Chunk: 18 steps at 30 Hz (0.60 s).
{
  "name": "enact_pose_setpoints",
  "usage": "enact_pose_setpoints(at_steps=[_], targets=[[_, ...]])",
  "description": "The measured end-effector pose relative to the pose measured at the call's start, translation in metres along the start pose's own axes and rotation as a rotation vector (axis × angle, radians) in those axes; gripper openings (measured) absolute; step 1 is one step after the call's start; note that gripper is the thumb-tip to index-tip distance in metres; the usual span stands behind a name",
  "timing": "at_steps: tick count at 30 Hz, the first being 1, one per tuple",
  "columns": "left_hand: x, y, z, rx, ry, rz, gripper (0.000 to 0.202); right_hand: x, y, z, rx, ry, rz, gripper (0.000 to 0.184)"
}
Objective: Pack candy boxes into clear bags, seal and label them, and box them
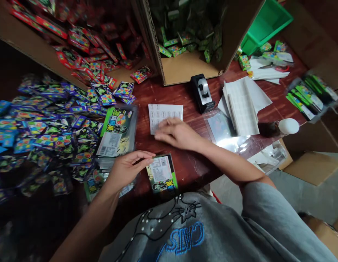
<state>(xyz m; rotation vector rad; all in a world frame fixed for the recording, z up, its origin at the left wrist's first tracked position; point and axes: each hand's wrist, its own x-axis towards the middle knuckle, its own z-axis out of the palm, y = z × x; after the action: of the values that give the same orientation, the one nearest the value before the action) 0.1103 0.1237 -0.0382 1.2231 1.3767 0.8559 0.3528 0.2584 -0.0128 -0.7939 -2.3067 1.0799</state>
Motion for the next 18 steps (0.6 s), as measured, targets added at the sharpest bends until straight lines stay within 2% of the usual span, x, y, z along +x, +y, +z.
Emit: enact_pose_setpoints(at_steps=[2, 3, 5, 7, 10, 12, 14, 16, 18], targets=[[0.009, 0.001, 0.004, 0.037, -0.064, 0.031, 0.027, 0.044, 0.018, -0.012, -0.257, 0.082, 0.052, 0.040], [0.013, 0.003, 0.005, 0.066, -0.095, 0.054, 0.025, 0.066, 0.027, -0.016, -0.342, 0.058, 0.100, 0.044], [0.023, 0.010, 0.003, 0.173, -0.134, 0.114, 0.020, 0.101, 0.044, -0.023, -0.404, -0.080, 0.212, 0.044], [0.039, 0.019, -0.004, 0.316, -0.093, 0.195, 0.019, 0.120, 0.056, -0.025, -0.385, -0.189, 0.292, 0.035], [0.080, 0.031, -0.019, 0.431, 0.116, 0.277, 0.021, 0.120, 0.063, -0.022, -0.330, -0.205, 0.314, 0.025], [0.114, 0.033, -0.026, 0.394, 0.217, 0.259, 0.045, 0.111, 0.063, -0.020, -0.220, -0.169, 0.300, 0.023], [0.142, 0.031, -0.027, 0.310, 0.204, 0.215, 0.058, 0.104, 0.063, -0.021, -0.080, -0.126, 0.279, 0.020], [0.158, 0.028, -0.024, 0.228, 0.165, 0.195, 0.045, 0.100, 0.065, -0.024, 0.012, -0.122, 0.242, 0.024], [0.162, 0.025, -0.019, 0.140, 0.181, 0.179, 0.031, 0.099, 0.069, -0.028, 0.059, -0.141, 0.176, 0.036]])
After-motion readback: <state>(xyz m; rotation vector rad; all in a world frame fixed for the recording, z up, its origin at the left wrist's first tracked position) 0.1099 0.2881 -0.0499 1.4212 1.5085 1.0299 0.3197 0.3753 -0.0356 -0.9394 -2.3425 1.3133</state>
